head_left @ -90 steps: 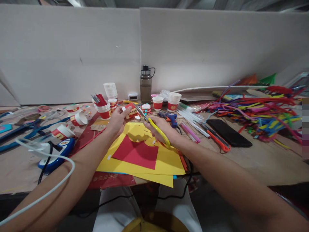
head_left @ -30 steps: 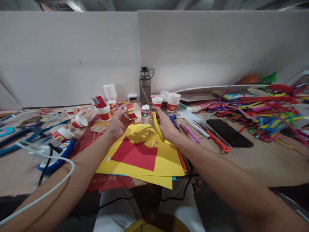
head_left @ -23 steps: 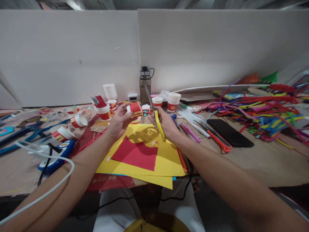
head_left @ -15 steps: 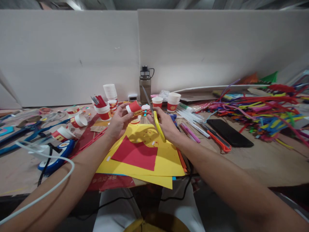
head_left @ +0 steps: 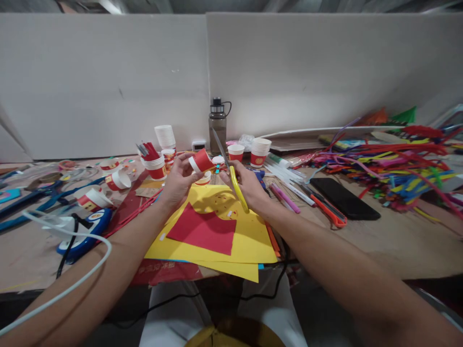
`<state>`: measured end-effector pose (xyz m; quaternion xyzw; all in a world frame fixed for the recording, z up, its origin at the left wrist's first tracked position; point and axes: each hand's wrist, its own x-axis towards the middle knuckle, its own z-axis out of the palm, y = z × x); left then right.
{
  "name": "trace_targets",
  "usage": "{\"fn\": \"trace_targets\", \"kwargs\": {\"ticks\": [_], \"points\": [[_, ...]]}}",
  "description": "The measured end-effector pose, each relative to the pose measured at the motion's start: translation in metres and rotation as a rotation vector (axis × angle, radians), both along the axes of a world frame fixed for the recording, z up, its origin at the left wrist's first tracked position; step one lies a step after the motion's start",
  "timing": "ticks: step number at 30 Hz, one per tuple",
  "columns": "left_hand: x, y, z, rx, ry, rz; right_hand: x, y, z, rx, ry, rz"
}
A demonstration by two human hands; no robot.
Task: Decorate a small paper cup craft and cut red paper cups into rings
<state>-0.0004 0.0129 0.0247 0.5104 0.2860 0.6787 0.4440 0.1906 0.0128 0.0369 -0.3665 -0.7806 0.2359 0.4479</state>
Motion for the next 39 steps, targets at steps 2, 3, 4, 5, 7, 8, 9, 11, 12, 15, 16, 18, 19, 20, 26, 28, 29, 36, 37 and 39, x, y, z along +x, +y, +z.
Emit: {"fn": "trace_targets", "kwargs": {"ticks": [2, 3, 4, 5, 7, 8, 9, 11, 12, 15, 16, 18, 19, 20, 26, 28, 29, 36, 37, 39], "points": [[0.0, -0.001, 0.0, -0.031, -0.007, -0.019, 0.0, -0.001, 0.001, -0.002, -0.003, -0.003], [0.0, -0.001, 0.0, -0.049, -0.015, -0.032, 0.0, -0.001, 0.001, -0.002, -0.004, 0.001], [0.001, -0.002, 0.0, -0.064, -0.025, -0.046, 0.0, -0.001, 0.001, -0.002, -0.004, 0.005], [0.001, -0.002, 0.0, -0.077, -0.035, -0.058, 0.001, -0.002, 0.002, -0.002, -0.003, 0.008], [0.001, -0.003, 0.0, -0.097, -0.055, -0.082, 0.001, -0.002, 0.002, -0.001, -0.003, 0.008], [0.001, -0.003, 0.0, -0.107, -0.061, -0.096, 0.001, -0.002, 0.002, 0.0, -0.006, 0.004], [0.0, -0.003, 0.0, -0.119, -0.066, -0.109, 0.001, -0.003, 0.002, -0.001, -0.009, 0.0], [0.0, -0.002, 0.0, -0.143, -0.069, -0.131, 0.001, -0.002, 0.002, -0.004, -0.016, -0.003], [0.0, -0.002, 0.0, -0.15, -0.068, -0.136, 0.001, -0.002, 0.001, -0.007, -0.017, -0.004], [0.0, -0.001, -0.001, -0.142, -0.065, -0.127, 0.0, -0.002, 0.001, -0.016, -0.018, -0.005], [0.0, -0.001, -0.001, -0.137, -0.061, -0.123, 0.0, -0.002, 0.001, -0.019, -0.015, -0.006], [0.001, -0.002, -0.001, -0.13, -0.051, -0.124, 0.0, -0.003, 0.001, -0.021, -0.004, -0.002], [0.002, -0.003, 0.0, -0.128, -0.046, -0.127, -0.001, -0.003, 0.001, -0.02, 0.0, 0.001], [0.003, -0.004, 0.0, -0.126, -0.044, -0.13, -0.001, -0.003, 0.001, -0.017, 0.001, 0.002], [0.006, -0.007, 0.004, -0.135, -0.117, -0.113, -0.001, -0.004, 0.003, 0.013, -0.055, -0.023], [0.005, -0.007, 0.006, -0.142, -0.146, -0.102, -0.001, -0.005, 0.004, 0.029, -0.093, -0.038], [0.004, -0.006, 0.007, -0.143, -0.157, -0.092, -0.001, -0.005, 0.004, 0.036, -0.115, -0.046], [-0.006, 0.003, 0.009, -0.124, -0.213, 0.036, -0.001, -0.006, 0.003, 0.095, -0.243, -0.056], [-0.008, 0.005, 0.009, -0.114, -0.215, 0.056, -0.001, -0.006, 0.003, 0.093, -0.267, -0.063], [-0.01, 0.007, 0.007, -0.086, -0.208, 0.099, -0.001, -0.006, 0.003, 0.075, -0.315, -0.07]]}}
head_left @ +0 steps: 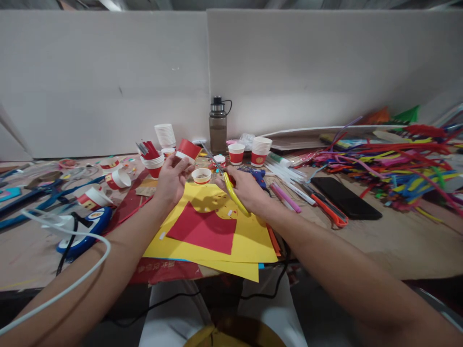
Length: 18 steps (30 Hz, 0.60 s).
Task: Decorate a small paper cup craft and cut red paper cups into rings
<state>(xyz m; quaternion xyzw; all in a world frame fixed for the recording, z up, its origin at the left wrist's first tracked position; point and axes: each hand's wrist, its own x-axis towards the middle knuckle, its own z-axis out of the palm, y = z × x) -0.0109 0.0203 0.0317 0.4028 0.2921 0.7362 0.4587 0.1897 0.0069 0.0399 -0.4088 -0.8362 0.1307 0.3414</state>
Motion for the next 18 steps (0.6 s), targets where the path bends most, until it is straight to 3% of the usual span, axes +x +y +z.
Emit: {"fn": "trace_targets", "kwargs": {"ticks": [8, 18], "points": [[-0.004, -0.001, -0.001, 0.026, 0.123, 0.154, -0.001, -0.006, 0.008, -0.077, -0.094, 0.068], [-0.004, 0.007, -0.007, 0.111, 0.122, 0.101, 0.0, -0.011, 0.017, -0.178, -0.159, 0.06]]}}
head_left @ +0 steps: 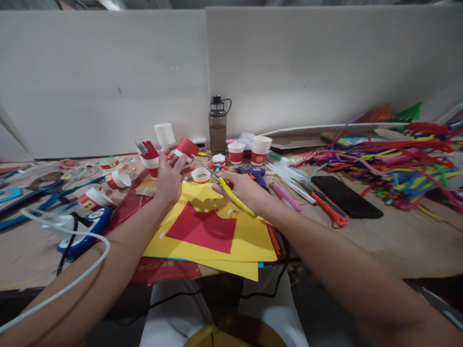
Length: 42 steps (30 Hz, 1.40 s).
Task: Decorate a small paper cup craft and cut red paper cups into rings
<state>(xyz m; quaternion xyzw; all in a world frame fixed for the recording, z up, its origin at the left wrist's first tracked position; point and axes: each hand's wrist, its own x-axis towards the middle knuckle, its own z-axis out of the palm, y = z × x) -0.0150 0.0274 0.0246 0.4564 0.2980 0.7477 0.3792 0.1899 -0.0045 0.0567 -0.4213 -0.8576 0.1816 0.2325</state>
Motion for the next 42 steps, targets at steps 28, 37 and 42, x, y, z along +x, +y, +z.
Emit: {"fn": "trace_targets", "kwargs": {"ticks": [28, 37, 42], "points": [[-0.0069, 0.0062, -0.0041, 0.037, 0.294, 0.106, 0.001, -0.0025, 0.0041, -0.009, 0.031, 0.05], [-0.0062, 0.007, -0.0035, 0.033, 0.272, 0.097, 0.0007, -0.0024, 0.0041, -0.028, 0.038, 0.029], [-0.0063, 0.0061, -0.0003, 0.028, 0.272, 0.085, 0.0006, -0.0023, 0.0047, -0.034, 0.031, 0.031]]}}
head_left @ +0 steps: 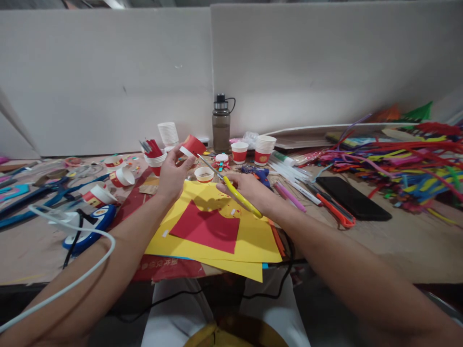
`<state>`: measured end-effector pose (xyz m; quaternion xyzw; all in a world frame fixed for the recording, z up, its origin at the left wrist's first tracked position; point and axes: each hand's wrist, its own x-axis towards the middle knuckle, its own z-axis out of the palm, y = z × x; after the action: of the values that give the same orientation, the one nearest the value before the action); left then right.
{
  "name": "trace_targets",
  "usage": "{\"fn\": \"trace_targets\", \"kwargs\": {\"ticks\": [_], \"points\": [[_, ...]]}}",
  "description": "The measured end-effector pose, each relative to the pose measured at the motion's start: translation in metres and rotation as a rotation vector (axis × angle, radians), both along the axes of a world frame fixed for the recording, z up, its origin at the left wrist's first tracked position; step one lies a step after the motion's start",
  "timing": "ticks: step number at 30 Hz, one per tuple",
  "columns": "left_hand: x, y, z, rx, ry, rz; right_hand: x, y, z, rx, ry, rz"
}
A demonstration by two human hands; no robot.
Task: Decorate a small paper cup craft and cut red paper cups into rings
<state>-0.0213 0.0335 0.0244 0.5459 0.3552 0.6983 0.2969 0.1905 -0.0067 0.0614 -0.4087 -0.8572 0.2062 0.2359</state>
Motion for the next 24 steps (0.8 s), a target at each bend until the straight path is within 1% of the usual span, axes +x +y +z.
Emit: {"fn": "trace_targets", "kwargs": {"ticks": [4, 8, 14, 24], "points": [[0.0008, -0.0013, 0.0014, -0.016, -0.024, 0.022, 0.0, -0.0005, 0.0007, -0.01, 0.01, 0.027], [-0.0004, 0.0002, -0.001, -0.005, -0.003, 0.028, -0.0002, -0.0015, 0.0017, -0.024, -0.005, 0.012], [-0.0022, 0.0021, -0.0031, -0.006, 0.015, 0.068, -0.0003, -0.0018, 0.0013, 0.007, -0.016, 0.015], [-0.0022, 0.0031, -0.0038, 0.008, 0.03, 0.061, -0.0025, -0.0011, 0.0003, 0.014, -0.038, 0.009]]}}
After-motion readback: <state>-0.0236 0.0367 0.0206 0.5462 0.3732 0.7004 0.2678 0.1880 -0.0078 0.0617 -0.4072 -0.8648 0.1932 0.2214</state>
